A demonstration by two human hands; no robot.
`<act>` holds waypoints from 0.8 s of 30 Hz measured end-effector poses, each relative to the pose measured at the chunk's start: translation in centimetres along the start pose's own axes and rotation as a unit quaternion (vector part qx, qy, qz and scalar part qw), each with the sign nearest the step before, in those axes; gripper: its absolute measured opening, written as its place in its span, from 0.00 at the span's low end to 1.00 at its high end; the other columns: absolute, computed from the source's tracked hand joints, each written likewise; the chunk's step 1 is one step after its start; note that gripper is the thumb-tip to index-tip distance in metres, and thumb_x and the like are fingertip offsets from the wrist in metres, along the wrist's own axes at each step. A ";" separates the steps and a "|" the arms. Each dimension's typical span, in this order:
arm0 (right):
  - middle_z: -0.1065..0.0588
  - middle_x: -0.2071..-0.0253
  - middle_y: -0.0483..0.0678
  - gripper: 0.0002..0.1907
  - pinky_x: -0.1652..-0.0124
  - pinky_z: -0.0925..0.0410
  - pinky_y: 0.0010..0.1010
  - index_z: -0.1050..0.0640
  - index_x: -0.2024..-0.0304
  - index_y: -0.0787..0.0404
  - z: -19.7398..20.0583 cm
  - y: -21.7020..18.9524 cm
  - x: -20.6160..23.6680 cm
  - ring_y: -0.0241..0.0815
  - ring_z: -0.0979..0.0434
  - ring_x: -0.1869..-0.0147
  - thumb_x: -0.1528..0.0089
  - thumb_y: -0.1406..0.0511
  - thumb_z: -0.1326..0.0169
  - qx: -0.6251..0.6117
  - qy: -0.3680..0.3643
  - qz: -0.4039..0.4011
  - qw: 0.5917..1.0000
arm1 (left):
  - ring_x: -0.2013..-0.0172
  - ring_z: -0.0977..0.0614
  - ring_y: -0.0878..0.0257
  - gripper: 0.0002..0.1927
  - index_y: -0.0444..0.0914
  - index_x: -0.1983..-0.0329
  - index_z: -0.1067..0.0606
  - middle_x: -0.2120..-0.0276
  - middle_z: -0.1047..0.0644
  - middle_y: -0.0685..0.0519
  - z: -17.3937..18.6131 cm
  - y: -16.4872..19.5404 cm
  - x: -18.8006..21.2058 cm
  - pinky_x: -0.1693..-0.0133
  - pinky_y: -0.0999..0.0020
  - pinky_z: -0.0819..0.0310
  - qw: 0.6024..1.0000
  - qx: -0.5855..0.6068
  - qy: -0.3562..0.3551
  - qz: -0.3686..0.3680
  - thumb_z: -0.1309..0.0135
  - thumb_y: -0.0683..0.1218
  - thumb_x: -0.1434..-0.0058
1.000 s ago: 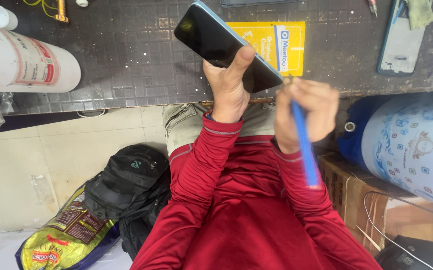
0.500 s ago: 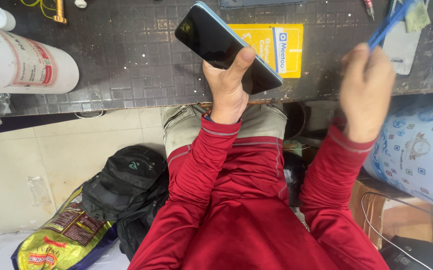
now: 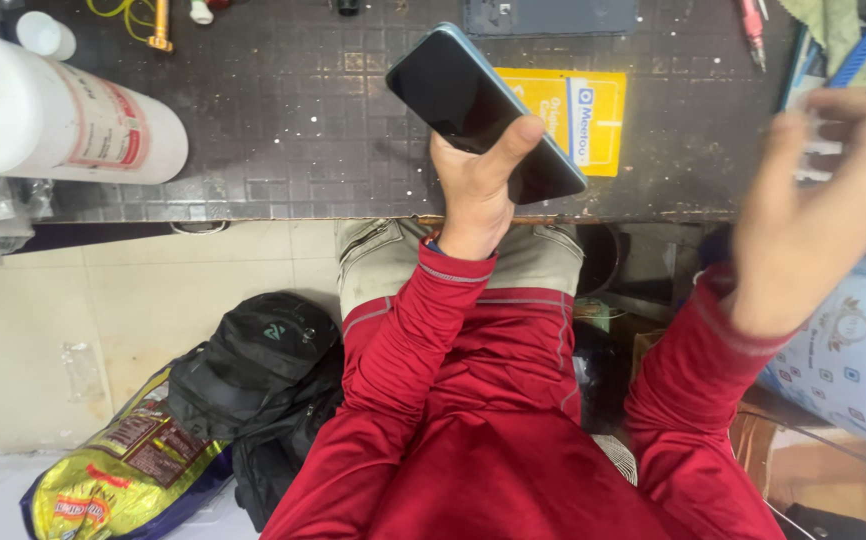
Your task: The person uses a screwdriver to remove screws from a smartphone placed on a yellow mat. They then use a prying tool to separate the screen from the frame and lift the screen away, exposing the internal components.
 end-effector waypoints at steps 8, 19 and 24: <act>0.21 0.58 0.51 0.06 0.62 0.26 0.28 0.21 0.54 0.64 -2.8 -10.7 -0.8 0.40 0.16 0.59 0.33 0.71 0.39 -0.190 -0.204 -0.035 0.960 | 0.61 0.21 0.66 0.21 0.37 0.54 0.25 0.62 0.23 0.57 -0.6 0.5 0.3 0.53 0.69 0.25 0.999 -0.032 -0.025 0.001 0.26 0.41 0.45; 0.19 0.63 0.48 0.04 0.64 0.28 0.29 0.19 0.58 0.61 -3.1 -10.2 -1.6 0.41 0.18 0.64 0.35 0.68 0.37 -0.121 -0.210 0.034 0.969 | 0.60 0.22 0.68 0.19 0.37 0.54 0.25 0.64 0.23 0.57 -1.3 0.9 0.1 0.53 0.70 0.25 0.997 -0.058 -0.046 -0.012 0.27 0.41 0.44; 0.20 0.66 0.45 0.05 0.66 0.30 0.31 0.20 0.61 0.58 -3.7 -10.0 -2.1 0.40 0.19 0.67 0.35 0.66 0.36 -0.054 -0.212 0.064 0.974 | 0.61 0.21 0.67 0.19 0.37 0.55 0.25 0.62 0.22 0.56 -1.6 0.9 -0.4 0.55 0.70 0.24 0.997 -0.071 -0.040 -0.012 0.28 0.41 0.43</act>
Point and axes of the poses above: each hand's wrist, its own x-axis away from the middle knuckle, its own z-axis out of the back of the hand, y = z × x, the point moved 7 cm from there along -x, towards the middle knuckle
